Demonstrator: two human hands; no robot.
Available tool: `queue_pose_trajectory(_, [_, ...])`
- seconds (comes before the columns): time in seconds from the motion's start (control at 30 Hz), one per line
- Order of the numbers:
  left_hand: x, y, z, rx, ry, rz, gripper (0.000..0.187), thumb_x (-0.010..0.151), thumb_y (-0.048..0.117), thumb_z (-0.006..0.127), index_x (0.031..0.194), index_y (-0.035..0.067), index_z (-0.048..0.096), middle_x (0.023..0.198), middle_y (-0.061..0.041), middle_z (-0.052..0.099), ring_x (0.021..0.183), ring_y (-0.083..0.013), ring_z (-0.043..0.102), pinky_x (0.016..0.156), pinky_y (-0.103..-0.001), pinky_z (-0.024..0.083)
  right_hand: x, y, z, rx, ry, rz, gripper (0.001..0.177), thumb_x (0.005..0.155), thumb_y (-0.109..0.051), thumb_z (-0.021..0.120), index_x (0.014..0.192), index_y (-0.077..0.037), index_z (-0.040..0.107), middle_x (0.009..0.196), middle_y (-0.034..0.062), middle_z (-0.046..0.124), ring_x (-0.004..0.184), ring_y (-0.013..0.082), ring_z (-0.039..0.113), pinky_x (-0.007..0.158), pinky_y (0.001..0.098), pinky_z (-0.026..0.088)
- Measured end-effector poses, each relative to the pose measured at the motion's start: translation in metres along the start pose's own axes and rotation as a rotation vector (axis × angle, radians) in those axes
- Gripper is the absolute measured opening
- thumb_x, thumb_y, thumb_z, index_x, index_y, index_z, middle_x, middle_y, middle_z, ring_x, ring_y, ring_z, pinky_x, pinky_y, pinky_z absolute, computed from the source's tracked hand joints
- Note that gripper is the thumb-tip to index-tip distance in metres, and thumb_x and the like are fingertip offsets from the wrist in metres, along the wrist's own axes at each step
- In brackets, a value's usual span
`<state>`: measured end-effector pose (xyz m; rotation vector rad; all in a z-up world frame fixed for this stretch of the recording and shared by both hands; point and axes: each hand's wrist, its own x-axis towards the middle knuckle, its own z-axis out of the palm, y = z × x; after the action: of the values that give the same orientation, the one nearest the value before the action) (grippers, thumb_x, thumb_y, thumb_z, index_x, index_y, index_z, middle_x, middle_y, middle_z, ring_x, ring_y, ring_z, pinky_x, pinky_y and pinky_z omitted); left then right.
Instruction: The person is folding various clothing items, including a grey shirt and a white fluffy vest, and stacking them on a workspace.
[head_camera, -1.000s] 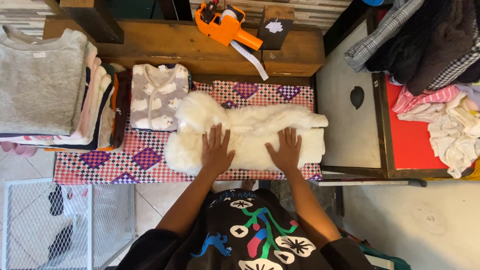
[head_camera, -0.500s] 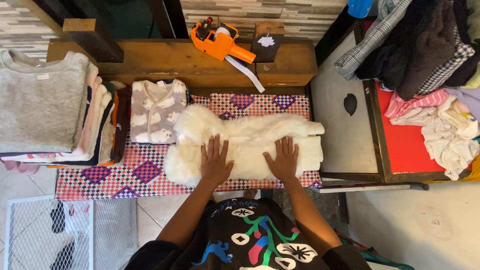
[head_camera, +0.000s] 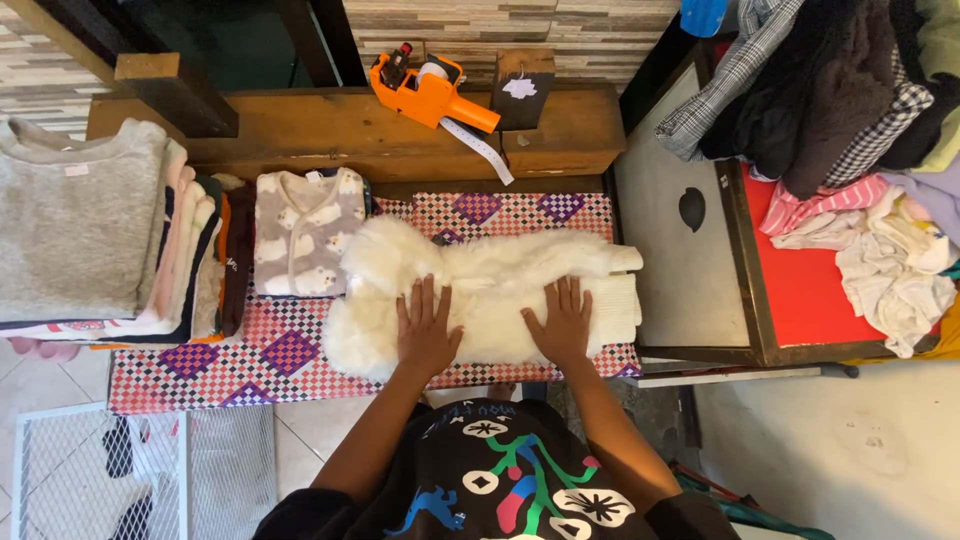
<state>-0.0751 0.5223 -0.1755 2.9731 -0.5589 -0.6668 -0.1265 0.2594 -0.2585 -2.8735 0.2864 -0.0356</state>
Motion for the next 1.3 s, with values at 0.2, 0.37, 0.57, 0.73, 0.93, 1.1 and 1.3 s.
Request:
queue_pose_trajectory(0.2, [0.000,0.001,0.001,-0.024,0.017,-0.006,0.077,0.101,0.052,0.040,0.165,0.017,0.012,0.172,-0.018,-0.008,0.158,-0.0364,-0.009,0.122,-0.058,-0.005,0.000,-0.001,0.000,-0.001,0.015,-0.004,0.067,0.099,-0.062,0.050,0.144,-0.013,0.045,0.162,0.0145,0.033,0.157,0.0329,0.017,0.126,0.0537,0.004])
queue_pose_trajectory(0.37, [0.000,-0.001,0.000,-0.045,0.013,0.001,0.077,0.102,0.051,0.039,0.165,0.017,0.012,0.172,-0.018,-0.009,0.158,-0.0361,-0.010,0.121,-0.058,-0.007,0.000,-0.003,-0.003,-0.005,-0.017,0.011,0.068,0.099,-0.063,0.048,0.145,-0.014,0.044,0.162,0.0141,0.033,0.157,0.0323,0.016,0.126,0.0534,0.001])
queue_pose_trajectory(0.57, [-0.001,-0.005,0.001,-0.050,-0.002,0.017,0.075,0.103,0.051,0.040,0.165,0.017,0.012,0.172,-0.017,-0.009,0.158,-0.0355,-0.009,0.122,-0.057,-0.007,-0.001,-0.007,-0.003,-0.019,0.005,0.008,0.068,0.098,-0.061,0.052,0.143,-0.011,0.046,0.160,0.0178,0.037,0.156,0.0352,0.020,0.125,0.0551,0.004])
queue_pose_trajectory(0.73, [0.002,-0.005,0.007,-0.082,0.021,0.024,0.073,0.104,0.048,0.040,0.165,0.017,0.014,0.172,-0.017,-0.008,0.158,-0.0348,-0.009,0.123,-0.057,-0.008,0.000,-0.008,-0.003,-0.044,-0.004,0.027,0.068,0.097,-0.062,0.052,0.143,-0.011,0.046,0.161,0.0174,0.036,0.157,0.0347,0.017,0.125,0.0549,0.004])
queue_pose_trajectory(0.93, [0.021,-0.033,0.065,-0.186,0.452,0.119,0.072,0.079,0.014,0.077,0.147,0.014,0.053,0.166,-0.015,0.029,0.151,-0.0316,0.028,0.119,-0.057,0.020,-0.002,-0.007,-0.006,-0.006,0.010,0.011,0.065,0.096,-0.057,0.056,0.140,-0.009,0.049,0.158,0.0193,0.041,0.155,0.0357,0.022,0.125,0.0554,0.005])
queue_pose_trajectory(1.1, [0.031,-0.073,0.071,-0.551,0.859,0.155,0.047,0.076,0.008,0.075,0.122,0.017,0.072,0.119,-0.001,0.072,0.114,-0.0208,0.066,0.104,-0.037,0.043,0.017,-0.012,-0.021,0.051,0.112,0.060,0.083,0.085,-0.045,0.074,0.150,-0.013,0.034,0.115,0.0084,0.055,0.125,0.0314,0.051,0.112,0.0590,0.026])
queue_pose_trajectory(1.3, [-0.010,-0.132,0.004,-0.915,1.152,0.058,0.037,0.083,-0.011,0.068,0.119,-0.004,0.067,0.110,-0.024,0.070,0.110,-0.0422,0.067,0.102,-0.049,0.047,0.045,-0.064,-0.079,0.221,-0.169,0.150,0.061,0.091,-0.023,0.068,0.145,-0.029,0.042,0.088,0.0047,0.074,0.091,0.0328,0.074,0.087,0.0511,0.053])
